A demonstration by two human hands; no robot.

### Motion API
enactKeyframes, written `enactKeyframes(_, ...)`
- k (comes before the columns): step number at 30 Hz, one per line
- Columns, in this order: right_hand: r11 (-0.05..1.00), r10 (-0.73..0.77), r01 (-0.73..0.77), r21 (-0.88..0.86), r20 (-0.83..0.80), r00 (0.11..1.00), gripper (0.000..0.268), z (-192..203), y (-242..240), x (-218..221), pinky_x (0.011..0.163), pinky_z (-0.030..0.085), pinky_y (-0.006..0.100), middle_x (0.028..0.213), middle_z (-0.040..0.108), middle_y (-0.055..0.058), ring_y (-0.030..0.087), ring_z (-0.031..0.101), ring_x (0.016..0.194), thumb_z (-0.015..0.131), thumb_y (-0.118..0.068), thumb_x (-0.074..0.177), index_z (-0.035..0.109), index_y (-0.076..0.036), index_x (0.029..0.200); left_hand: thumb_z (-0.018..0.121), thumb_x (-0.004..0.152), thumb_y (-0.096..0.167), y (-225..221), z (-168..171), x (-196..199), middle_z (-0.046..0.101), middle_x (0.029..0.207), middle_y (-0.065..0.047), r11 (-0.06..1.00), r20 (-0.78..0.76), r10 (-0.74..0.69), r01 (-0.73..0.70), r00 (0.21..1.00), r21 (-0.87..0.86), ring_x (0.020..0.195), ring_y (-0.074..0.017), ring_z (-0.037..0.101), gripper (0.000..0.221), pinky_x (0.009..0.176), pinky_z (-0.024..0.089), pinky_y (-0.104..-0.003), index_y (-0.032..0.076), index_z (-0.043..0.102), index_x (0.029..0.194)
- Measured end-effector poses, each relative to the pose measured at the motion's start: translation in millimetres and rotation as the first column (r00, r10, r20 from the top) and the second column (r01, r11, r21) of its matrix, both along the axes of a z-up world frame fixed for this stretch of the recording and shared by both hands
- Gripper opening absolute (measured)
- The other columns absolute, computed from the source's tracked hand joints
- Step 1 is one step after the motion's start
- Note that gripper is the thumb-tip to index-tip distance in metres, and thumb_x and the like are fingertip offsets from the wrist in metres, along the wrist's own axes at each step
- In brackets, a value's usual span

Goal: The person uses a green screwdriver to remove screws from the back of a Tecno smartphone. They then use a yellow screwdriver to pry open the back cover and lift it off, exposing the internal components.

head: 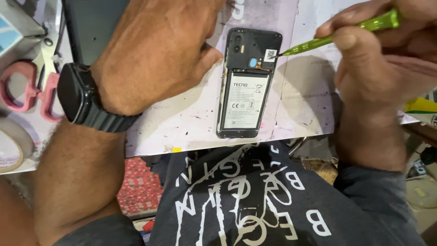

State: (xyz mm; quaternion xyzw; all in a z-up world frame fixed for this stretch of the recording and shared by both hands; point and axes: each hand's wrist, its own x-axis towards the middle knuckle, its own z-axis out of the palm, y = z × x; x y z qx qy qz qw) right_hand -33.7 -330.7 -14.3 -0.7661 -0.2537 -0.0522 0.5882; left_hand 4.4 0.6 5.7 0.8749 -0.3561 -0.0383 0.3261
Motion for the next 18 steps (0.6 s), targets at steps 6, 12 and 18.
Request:
enactKeyframes(6, 1.000, -0.011, 0.011, 0.021, -0.017, 1.000, 0.042, -2.1, 1.6, -3.0, 0.089, 0.067, 0.045, 0.112, 0.066, 0.025, 0.030, 0.075, 0.100, 0.065, 0.016, 0.111, 0.049, -0.005, 0.143, 0.087, 0.085, 0.013, -0.9, 4.6, 2.0, 0.066, 0.090, -0.016, 1.000, -0.081, -0.010, 0.008, 0.997, -0.025, 0.087, -0.0389, 0.066, 0.046, 0.076, 0.050, -0.050, -0.002, 0.059, 0.118)
enactKeyframes(12, 0.999, -0.030, 0.031, 0.028, -0.024, 0.999, 0.041, 0.8, -0.4, -4.1, 0.089, 0.067, 0.045, 0.112, 0.066, 0.024, 0.030, 0.075, 0.099, 0.064, 0.016, 0.111, 0.049, -0.005, 0.142, 0.088, 0.084, 0.013, -2.7, 6.8, 4.4, 0.066, 0.083, -0.011, 0.999, -0.144, -0.015, 0.020, 0.989, 0.037, 0.083, -0.0360, 0.066, 0.042, 0.074, 0.049, -0.049, 0.000, 0.059, 0.111)
enactKeyframes(18, 0.998, -0.046, 0.047, 0.034, -0.034, 0.998, 0.040, 1.6, -5.3, -5.6, 0.088, 0.067, 0.045, 0.111, 0.066, 0.024, 0.030, 0.075, 0.099, 0.064, 0.016, 0.111, 0.049, -0.005, 0.141, 0.088, 0.085, 0.009, -1.2, 8.3, 5.6, 0.065, 0.087, -0.011, 0.999, -0.161, -0.032, 0.028, 0.987, -0.025, 0.083, -0.0356, 0.064, 0.049, 0.075, 0.048, -0.049, -0.002, 0.056, 0.120)
